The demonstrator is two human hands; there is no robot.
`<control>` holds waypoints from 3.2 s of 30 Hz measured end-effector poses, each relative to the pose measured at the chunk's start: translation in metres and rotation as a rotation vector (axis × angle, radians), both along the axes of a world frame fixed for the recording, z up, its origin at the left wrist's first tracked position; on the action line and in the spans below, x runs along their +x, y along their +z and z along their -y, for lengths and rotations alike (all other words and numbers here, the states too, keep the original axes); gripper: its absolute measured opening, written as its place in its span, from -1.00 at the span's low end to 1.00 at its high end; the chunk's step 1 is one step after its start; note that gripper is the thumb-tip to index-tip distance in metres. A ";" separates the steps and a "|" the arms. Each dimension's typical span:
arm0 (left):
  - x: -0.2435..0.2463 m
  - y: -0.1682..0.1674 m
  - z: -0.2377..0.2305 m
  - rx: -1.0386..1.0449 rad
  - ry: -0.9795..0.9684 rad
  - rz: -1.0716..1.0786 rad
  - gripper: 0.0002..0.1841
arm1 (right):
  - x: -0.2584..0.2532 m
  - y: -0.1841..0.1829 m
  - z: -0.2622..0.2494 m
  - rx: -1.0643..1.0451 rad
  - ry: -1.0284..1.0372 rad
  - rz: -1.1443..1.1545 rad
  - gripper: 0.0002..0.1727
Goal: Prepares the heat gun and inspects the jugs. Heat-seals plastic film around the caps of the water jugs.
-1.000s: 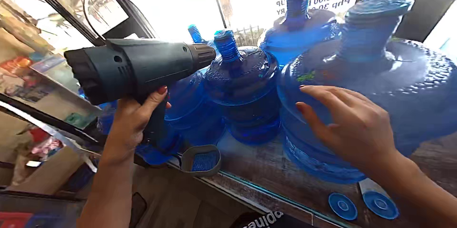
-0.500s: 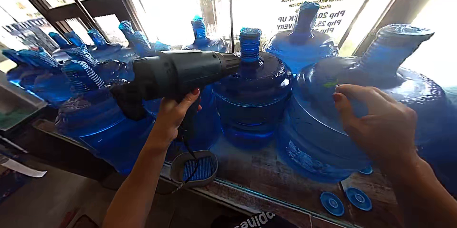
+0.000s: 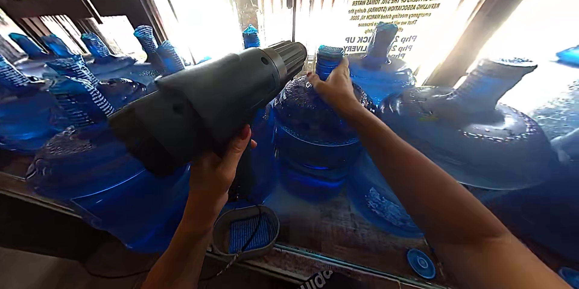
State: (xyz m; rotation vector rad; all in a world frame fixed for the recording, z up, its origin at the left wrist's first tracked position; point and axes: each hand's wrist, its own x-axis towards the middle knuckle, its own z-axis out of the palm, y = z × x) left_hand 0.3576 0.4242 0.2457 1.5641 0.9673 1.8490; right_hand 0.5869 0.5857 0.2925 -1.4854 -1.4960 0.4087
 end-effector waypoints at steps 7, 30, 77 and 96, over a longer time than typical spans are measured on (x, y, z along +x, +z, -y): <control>-0.029 -0.006 0.016 0.038 -0.011 -0.034 -0.75 | 0.044 -0.001 -0.044 0.163 0.430 -0.041 -0.38; 0.011 0.020 -0.034 -0.024 -0.067 -0.118 -0.77 | 0.144 0.044 0.006 -0.167 0.267 0.278 -0.53; 0.110 0.144 0.018 0.151 0.414 -1.201 -0.65 | 0.231 -0.069 0.138 0.577 0.327 0.488 -0.50; 0.314 0.254 -0.146 -0.650 0.765 -1.751 -0.58 | 0.215 -0.094 0.133 0.682 0.147 0.438 -0.50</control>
